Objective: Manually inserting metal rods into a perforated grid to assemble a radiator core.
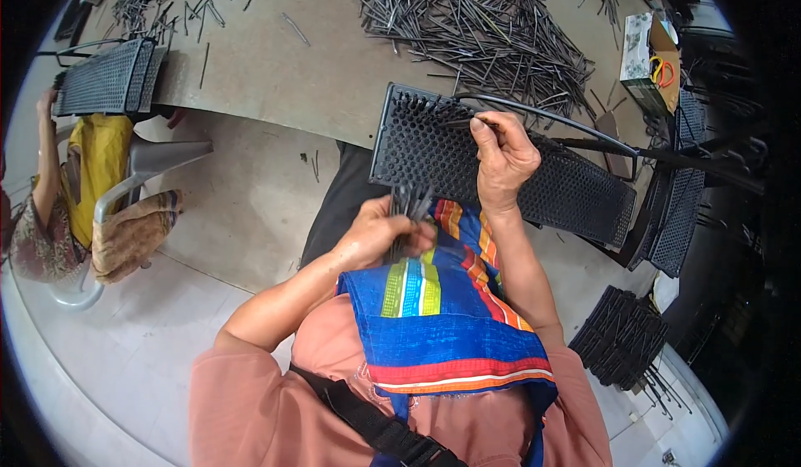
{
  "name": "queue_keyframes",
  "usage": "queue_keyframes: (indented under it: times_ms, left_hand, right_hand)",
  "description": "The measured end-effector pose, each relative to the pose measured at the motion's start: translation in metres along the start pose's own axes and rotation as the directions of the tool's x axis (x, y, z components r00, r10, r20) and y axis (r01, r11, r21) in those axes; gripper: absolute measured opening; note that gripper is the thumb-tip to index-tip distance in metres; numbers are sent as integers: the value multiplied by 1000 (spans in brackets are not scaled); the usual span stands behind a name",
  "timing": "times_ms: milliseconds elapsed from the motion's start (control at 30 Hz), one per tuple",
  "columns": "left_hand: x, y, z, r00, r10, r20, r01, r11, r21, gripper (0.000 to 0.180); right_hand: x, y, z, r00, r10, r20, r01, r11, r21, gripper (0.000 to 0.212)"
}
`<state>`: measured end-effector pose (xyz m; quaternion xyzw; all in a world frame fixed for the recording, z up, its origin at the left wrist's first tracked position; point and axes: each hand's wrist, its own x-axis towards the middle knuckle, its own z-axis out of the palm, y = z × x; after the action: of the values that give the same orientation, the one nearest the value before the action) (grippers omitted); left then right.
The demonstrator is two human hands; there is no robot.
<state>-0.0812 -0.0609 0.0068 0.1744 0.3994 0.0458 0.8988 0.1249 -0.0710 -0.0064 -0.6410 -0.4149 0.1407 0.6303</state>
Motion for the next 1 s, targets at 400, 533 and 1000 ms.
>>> queue_keyframes:
  times_ms: [400,533,1000]
  left_hand:
    - [2,15,13,979,106,-172,-126,986,-111,6]
    - [10,12,11,966,166,-198,-187,978,-95,5]
    - [13,18,18,960,153,-235,-193,968,-158,7]
  right_hand:
    - [-2,1,-1,998,56,-22,-56,998,-34,8]
    - [-3,-3,0,996,87,-3,-87,995,-41,8]
    - [2,-12,13,988,-12,152,52,963,-264,10]
